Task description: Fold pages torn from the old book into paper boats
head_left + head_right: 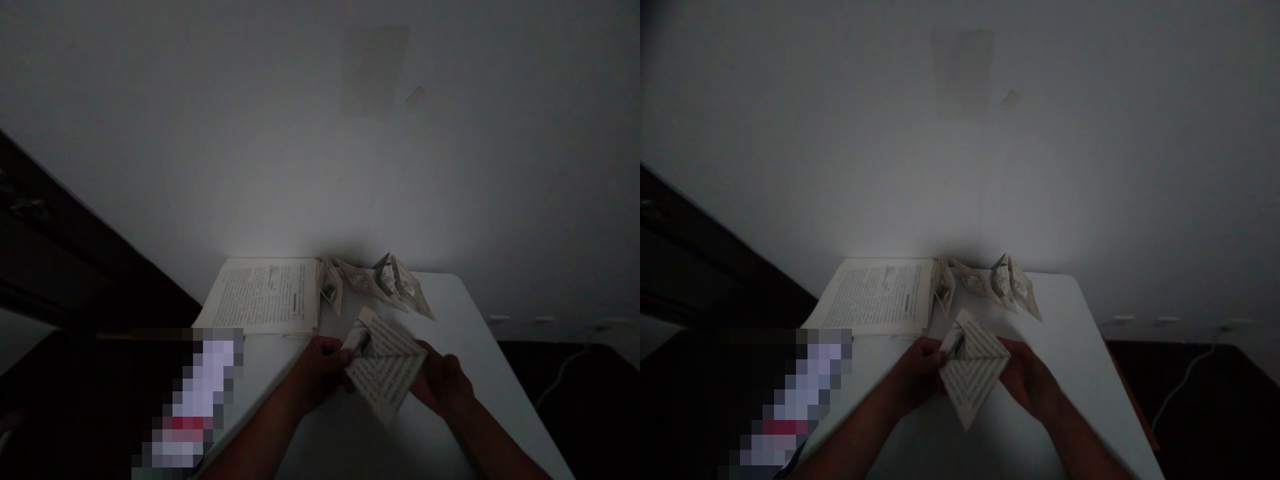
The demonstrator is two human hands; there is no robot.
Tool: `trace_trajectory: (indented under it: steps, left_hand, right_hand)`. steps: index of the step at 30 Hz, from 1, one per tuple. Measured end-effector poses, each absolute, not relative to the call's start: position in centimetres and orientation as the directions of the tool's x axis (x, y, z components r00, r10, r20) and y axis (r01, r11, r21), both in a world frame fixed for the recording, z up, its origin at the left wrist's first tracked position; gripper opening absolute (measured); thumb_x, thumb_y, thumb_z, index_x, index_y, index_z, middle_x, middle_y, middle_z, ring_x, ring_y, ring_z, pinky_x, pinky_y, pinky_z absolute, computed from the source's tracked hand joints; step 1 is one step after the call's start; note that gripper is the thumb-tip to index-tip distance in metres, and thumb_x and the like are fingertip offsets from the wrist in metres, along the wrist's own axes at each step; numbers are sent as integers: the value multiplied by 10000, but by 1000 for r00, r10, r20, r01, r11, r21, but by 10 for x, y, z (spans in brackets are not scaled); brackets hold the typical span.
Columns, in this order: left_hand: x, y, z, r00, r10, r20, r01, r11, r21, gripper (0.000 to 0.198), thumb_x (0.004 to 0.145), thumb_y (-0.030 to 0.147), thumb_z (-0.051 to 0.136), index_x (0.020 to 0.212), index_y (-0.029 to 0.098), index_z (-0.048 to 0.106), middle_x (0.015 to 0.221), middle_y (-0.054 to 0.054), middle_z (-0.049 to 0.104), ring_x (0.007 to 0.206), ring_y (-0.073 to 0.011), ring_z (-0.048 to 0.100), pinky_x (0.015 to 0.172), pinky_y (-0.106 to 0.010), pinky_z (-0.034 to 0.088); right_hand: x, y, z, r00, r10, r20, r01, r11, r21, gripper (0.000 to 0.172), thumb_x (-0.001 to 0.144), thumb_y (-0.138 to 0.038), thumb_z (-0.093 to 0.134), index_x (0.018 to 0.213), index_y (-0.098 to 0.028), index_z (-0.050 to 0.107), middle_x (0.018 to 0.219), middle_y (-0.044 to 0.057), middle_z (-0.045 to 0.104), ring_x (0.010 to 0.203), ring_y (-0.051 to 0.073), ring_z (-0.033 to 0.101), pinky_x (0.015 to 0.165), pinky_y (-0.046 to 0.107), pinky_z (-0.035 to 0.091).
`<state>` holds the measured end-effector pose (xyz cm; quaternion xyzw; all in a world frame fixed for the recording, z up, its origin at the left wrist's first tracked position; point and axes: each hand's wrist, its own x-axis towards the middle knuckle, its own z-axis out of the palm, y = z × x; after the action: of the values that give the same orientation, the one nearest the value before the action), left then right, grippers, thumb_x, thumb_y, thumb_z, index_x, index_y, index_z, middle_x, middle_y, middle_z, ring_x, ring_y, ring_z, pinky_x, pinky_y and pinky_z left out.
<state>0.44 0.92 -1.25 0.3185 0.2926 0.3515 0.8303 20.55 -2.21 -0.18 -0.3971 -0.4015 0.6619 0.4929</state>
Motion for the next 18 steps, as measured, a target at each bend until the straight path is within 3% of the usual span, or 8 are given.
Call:
trace_trajectory:
  steps: [2,4,7,11,13,18]
  left_hand:
    - [4,7,-12,634,722,-278,-380,604,701,417,526,437,800,590,64,624,516,-31,562,430,-108,512,444,-235,390]
    - [3,5,-11,707,642,-296,-336,674,658,414,528,399,810,682,49,651,598,-56,597,492,-128,555,486,-248,413]
    - [3,2,-8,815,495,-300,-253,771,585,399,535,337,817,760,42,670,685,-77,627,587,-153,599,590,-279,444]
    - [5,0,-3,864,427,-268,-233,810,538,345,588,261,794,813,29,676,767,-100,645,703,-170,621,721,-297,436]
    - [7,-1,-2,857,439,-271,-244,808,536,282,615,231,778,791,38,674,762,-93,649,698,-162,622,724,-286,432]
    - [9,-2,-1,857,449,-253,-277,815,509,272,664,211,735,869,45,668,787,-104,655,740,-175,631,755,-299,437]
  right_hand:
    - [203,-21,4,-250,960,-124,-439,-226,-869,522,635,-643,600,925,-218,690,937,127,685,939,319,600,782,443,444]
    - [199,-20,9,-306,944,-124,-511,-273,-815,453,650,-481,681,1031,-237,658,1044,107,661,981,298,589,830,425,428]
    - [192,-20,12,-387,910,-149,-506,-345,-791,481,664,-337,710,1124,-244,603,1145,99,611,1002,270,574,853,409,419]
    - [191,-20,8,-381,920,-88,-502,-286,-816,204,613,-300,760,768,-197,677,1051,83,637,946,246,577,799,362,448]
    - [193,-19,6,-372,927,-47,-507,-245,-826,183,588,-288,781,653,-184,644,993,74,647,897,229,584,745,331,462]
    - [193,-16,3,-391,920,1,-405,-172,-898,242,609,-267,778,815,-201,671,887,60,662,848,215,594,740,334,464]
